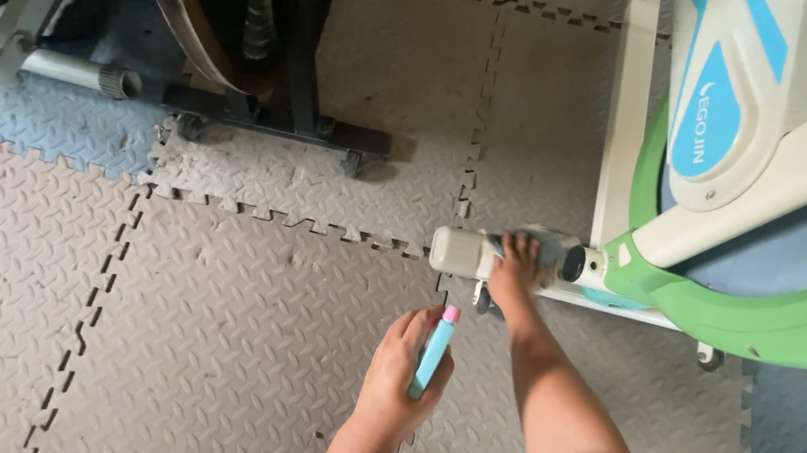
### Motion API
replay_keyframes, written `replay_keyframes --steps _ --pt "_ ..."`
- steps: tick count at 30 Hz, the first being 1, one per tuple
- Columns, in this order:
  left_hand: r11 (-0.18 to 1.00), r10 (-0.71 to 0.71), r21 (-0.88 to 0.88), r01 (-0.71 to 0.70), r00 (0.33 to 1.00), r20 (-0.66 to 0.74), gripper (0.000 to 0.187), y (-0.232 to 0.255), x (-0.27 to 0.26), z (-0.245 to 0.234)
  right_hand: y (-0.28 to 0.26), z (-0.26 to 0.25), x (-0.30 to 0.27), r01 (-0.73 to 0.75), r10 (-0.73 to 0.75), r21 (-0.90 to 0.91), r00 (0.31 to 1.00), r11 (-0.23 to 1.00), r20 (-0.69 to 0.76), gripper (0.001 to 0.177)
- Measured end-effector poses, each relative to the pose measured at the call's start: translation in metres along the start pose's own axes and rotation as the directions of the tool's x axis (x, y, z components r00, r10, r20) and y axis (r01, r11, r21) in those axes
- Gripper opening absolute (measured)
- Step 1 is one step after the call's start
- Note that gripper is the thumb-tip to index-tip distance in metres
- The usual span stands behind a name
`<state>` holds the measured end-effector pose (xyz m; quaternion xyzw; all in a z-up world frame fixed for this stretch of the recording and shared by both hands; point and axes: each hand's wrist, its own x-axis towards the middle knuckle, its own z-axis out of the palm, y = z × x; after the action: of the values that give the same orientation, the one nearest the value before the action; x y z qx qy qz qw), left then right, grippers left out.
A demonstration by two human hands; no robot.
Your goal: Cleaning a stationary exercise bike using a spray bottle and a cleaning rag.
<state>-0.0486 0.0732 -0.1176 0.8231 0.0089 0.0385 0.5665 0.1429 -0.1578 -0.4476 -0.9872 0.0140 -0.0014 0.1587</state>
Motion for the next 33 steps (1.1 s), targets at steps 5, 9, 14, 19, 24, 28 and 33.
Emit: replay_keyframes --steps 5,9,14,19,24,28,33 --pt "0.998 0.009 0.054 -0.009 1.000 -0.009 0.056 -0.014 -0.009 -0.007 -0.077 -0.018 -0.016 0.331 -0.347 0.112 0.922 0.937 0.171 0.065" --pt "0.998 -0.006 0.065 0.011 0.997 -0.081 0.054 -0.017 -0.001 -0.009 -0.061 -0.078 -0.061 0.624 -0.640 0.159 0.708 0.765 0.300 0.083" --pt "1.000 -0.025 0.005 0.026 0.995 -0.096 0.052 -0.004 -0.009 -0.017 0.010 -0.087 -0.082 0.378 -0.530 0.404 0.753 0.833 0.389 0.071" --pt "0.998 -0.041 -0.047 0.035 0.992 -0.119 0.050 0.030 -0.041 -0.044 -0.024 -0.088 -0.110 -0.482 0.221 0.388 0.804 0.786 0.552 0.033" --pt "0.991 -0.132 -0.041 0.130 0.989 -0.070 0.042 0.071 -0.078 -0.093 -0.147 -0.206 -0.178 -0.837 -0.124 0.475 0.520 -0.272 0.845 0.047" --pt "0.978 -0.206 -0.006 0.207 0.971 -0.126 0.042 0.107 -0.123 -0.128 -0.235 -0.334 -0.240 -0.817 -0.380 0.400 0.556 -0.416 0.739 0.059" --pt "0.908 -0.370 0.133 0.397 0.910 -0.190 0.045 0.166 -0.173 -0.175 -0.316 -0.468 -0.286 -0.924 -0.573 0.248 0.376 -0.291 0.728 0.069"
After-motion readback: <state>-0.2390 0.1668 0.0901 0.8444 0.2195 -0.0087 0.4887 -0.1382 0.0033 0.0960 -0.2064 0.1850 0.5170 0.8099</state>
